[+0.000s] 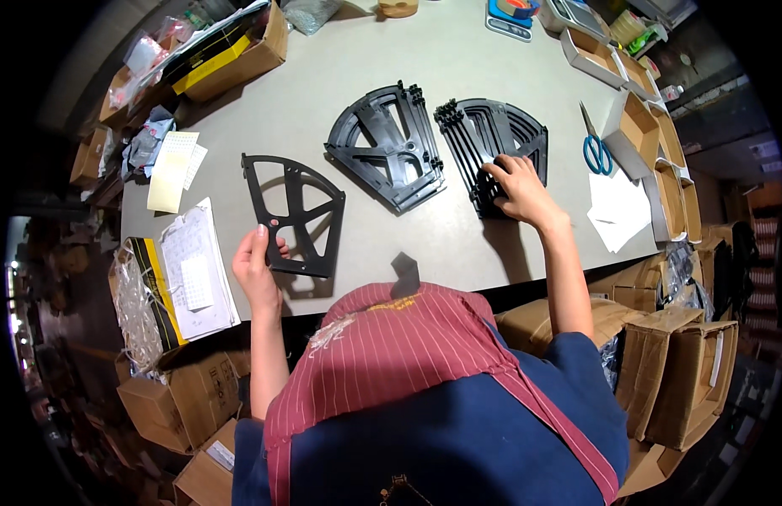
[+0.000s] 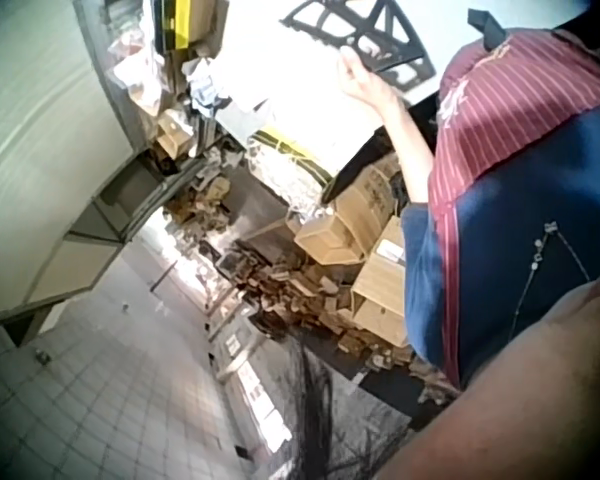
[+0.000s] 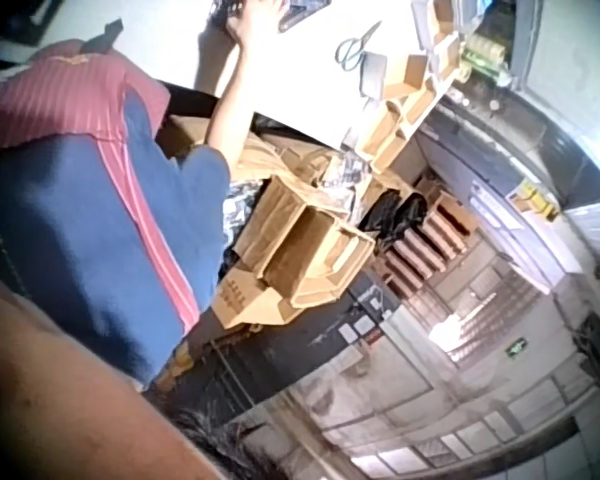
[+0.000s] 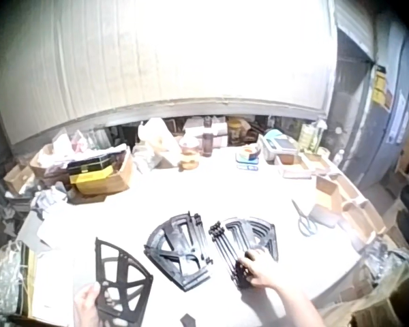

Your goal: The person picks up stacks of black plastic parts from a table and places them into cardboard boxes. They then separate a stack of parts on the table, arranging them individually.

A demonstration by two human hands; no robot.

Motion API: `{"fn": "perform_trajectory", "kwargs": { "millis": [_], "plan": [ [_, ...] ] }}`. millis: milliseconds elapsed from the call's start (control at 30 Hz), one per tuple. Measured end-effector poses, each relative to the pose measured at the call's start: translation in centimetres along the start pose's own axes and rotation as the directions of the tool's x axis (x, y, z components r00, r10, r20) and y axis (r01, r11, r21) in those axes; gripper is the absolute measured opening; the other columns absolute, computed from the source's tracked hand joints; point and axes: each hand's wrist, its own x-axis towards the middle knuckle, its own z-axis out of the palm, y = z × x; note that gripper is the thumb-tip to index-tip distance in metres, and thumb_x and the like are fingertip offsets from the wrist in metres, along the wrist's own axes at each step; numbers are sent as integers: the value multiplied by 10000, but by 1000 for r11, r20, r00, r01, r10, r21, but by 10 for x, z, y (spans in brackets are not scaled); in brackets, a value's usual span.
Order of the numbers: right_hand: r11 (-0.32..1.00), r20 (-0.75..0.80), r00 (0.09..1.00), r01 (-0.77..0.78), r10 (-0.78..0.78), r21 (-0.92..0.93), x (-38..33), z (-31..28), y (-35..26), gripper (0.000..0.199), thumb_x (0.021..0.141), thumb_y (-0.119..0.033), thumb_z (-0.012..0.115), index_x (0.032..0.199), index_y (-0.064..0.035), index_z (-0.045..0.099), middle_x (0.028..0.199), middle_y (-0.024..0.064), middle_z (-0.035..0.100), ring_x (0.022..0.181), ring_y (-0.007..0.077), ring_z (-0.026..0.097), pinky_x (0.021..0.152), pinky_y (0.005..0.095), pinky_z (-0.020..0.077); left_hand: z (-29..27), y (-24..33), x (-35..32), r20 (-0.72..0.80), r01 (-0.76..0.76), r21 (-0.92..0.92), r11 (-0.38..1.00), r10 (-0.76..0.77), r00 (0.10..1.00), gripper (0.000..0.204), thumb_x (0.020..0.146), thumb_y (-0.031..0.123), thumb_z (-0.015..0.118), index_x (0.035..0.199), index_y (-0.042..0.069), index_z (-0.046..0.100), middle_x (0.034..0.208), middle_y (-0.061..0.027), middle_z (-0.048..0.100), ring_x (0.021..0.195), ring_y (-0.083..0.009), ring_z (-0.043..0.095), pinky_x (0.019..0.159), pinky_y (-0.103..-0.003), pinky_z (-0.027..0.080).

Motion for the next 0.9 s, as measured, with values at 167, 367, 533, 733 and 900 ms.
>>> {"fn": "perform_trajectory", "kwargs": {
  "millis": [167,367,533,733,900],
  "plan": [
    [992,-5,995,97,-98,-77,-1,-7,-8,642,643,-73,767,1256,-67,578,1259,173,531,1187,365,500,1050,472,398,1,1,-2,16,-19,23,1000,18,1000,302,992,259,623,1075,-23,693,753,-53,651,635,-105,602,602,-231,496],
    [983,-10,985,174,-174,-54,6,-10,-3,367,721,-49,713,1083,-41,651,1067,117,584,1055,315,552,953,416,443,-5,-6,-2,12,-6,24,1000,6,1000,301,995,261,614,1071,-18,695,756,-53,652,634,-109,606,611,-235,500],
    [980,7,983,184,-184,-71,17,-1,9,205,773,12,611,958,-36,682,944,104,620,957,299,592,886,396,457,-3,-4,-2,9,-2,24,1000,2,1000,300,993,259,615,1071,-19,695,759,-53,653,636,-111,609,615,-239,504],
    [972,-64,970,235,-236,-26,17,-3,5,160,752,10,601,893,-38,662,886,113,606,903,308,594,846,395,460,-2,-3,-5,5,-8,24,1000,8,1000,304,993,266,614,1064,-17,699,766,-56,658,647,-111,616,625,-238,511],
    [964,-96,959,263,-267,-50,16,-2,3,76,752,-16,612,824,-36,628,849,115,597,875,315,597,831,398,458,-5,-8,-3,13,-7,16,1000,7,1000,305,991,269,616,1062,-16,700,769,-54,659,656,-109,617,629,-237,512]
  ]
}}
